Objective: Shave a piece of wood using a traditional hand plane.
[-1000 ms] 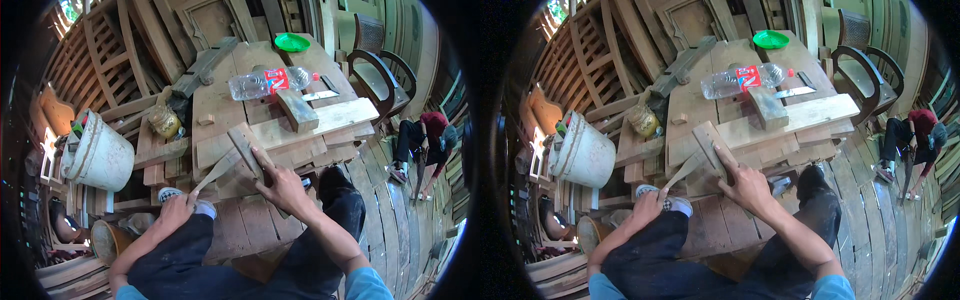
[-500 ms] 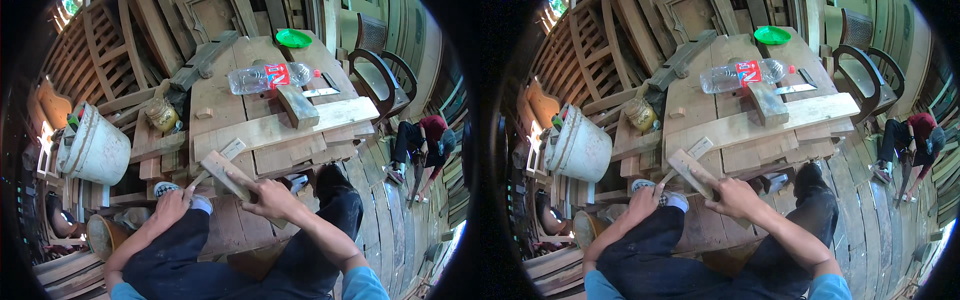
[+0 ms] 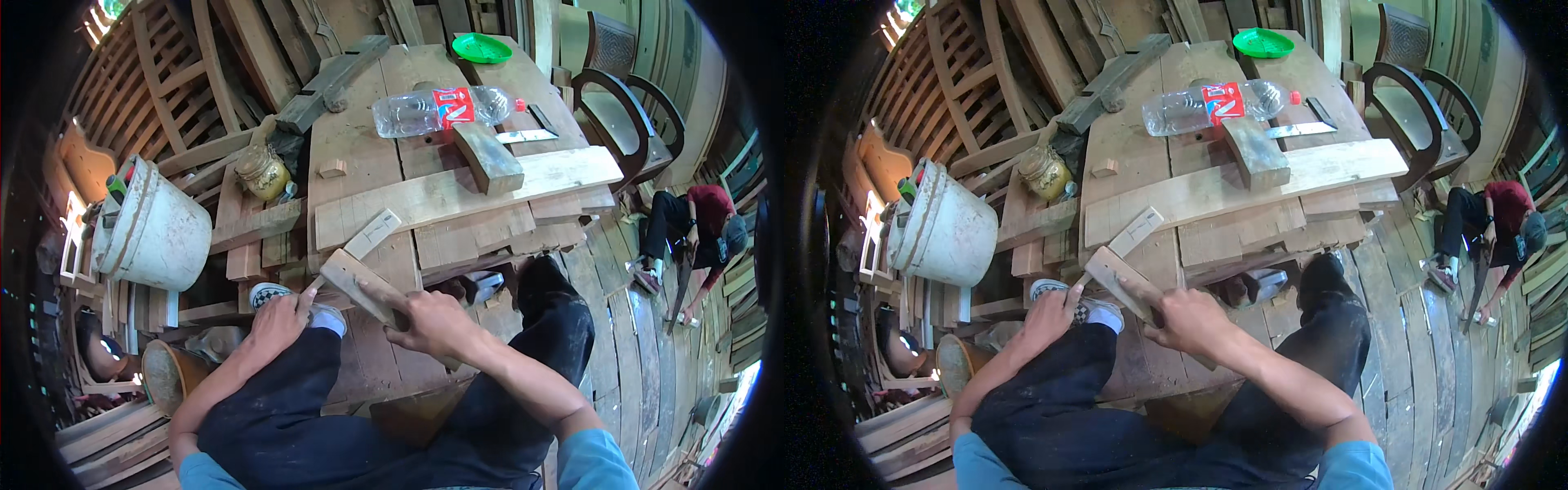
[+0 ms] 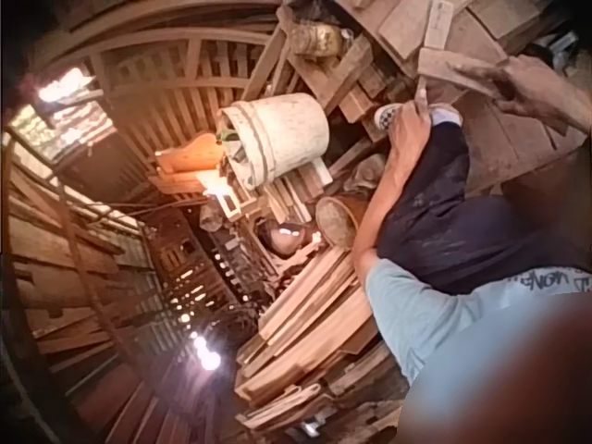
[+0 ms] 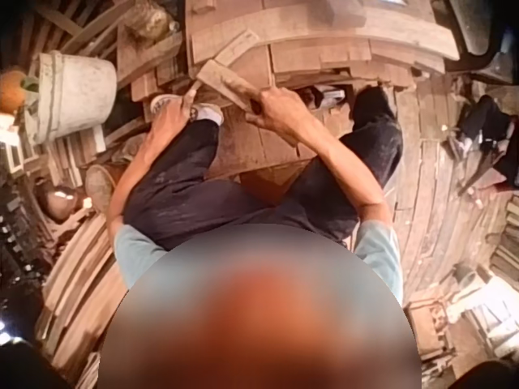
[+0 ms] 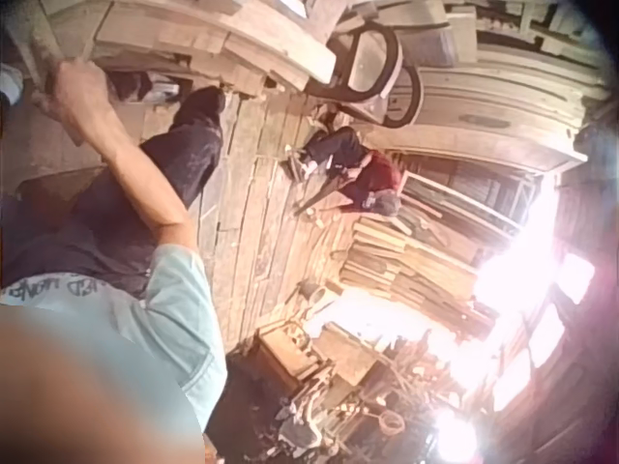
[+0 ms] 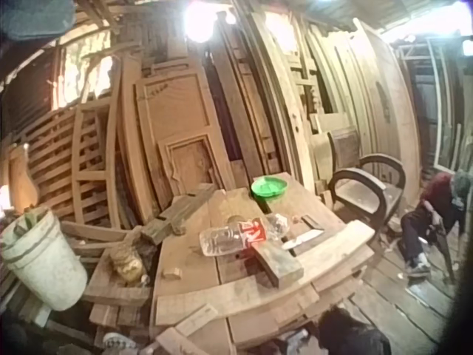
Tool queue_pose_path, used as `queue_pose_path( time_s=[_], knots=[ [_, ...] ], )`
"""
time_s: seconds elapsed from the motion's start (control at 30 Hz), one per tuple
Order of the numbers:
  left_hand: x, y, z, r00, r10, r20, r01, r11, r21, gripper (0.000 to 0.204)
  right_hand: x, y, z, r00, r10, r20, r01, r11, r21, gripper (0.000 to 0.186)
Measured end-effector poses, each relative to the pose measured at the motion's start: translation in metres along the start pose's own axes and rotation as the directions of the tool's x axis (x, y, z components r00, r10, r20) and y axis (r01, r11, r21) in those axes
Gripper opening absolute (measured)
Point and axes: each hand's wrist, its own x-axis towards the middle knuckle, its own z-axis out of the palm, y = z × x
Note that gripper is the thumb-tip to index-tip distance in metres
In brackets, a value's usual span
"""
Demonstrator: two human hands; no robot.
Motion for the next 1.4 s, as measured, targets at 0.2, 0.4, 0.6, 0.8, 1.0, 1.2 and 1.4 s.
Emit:
queue_pose_path(
  time_s=[0.2,0.4,0.6,0.8,1.0,1.2,1.4],
  knots=[
    [0.002,-0.002,0.005,0.999,0.033,-0.03,-0.032,0.999,0.034,0.058,0.005,0.012,-0.008,0.999,0.032,0.0,-0.032,0.999,-0.032,0.077],
    [-0.002,0.003,-0.002,1.0,-0.006,-0.004,0.006,1.0,0.023,0.058,0.011,0.024,-0.006,0.973,0.154,-0.173,-0.166,0.984,-0.057,0.074],
    [0.0,0.004,-0.001,1.0,-0.006,-0.006,0.006,1.0,0.009,0.057,0.011,0.02,-0.013,0.993,0.118,-0.008,-0.118,0.992,-0.045,0.084],
    [-0.001,0.0,-0.002,1.0,-0.006,0.005,0.006,1.0,-0.024,0.055,0.01,0.019,-0.013,0.994,0.11,-0.004,-0.11,0.991,-0.076,0.075],
    [0.002,0.006,0.001,0.999,-0.033,0.014,0.033,0.999,0.009,0.058,0.007,0.044,-0.005,0.971,0.123,-0.206,-0.129,0.992,-0.014,0.081],
    [-0.002,0.001,0.0,0.999,0.025,-0.026,-0.025,0.999,0.021,0.06,0.002,0.026,-0.017,0.997,0.065,0.035,-0.063,0.997,-0.044,0.078],
    [-0.004,0.0,0.001,1.0,-0.018,-0.018,0.018,1.0,0.012,0.059,0.008,0.022,-0.016,0.981,0.18,-0.07,-0.18,0.984,0.011,0.079]
  ],
)
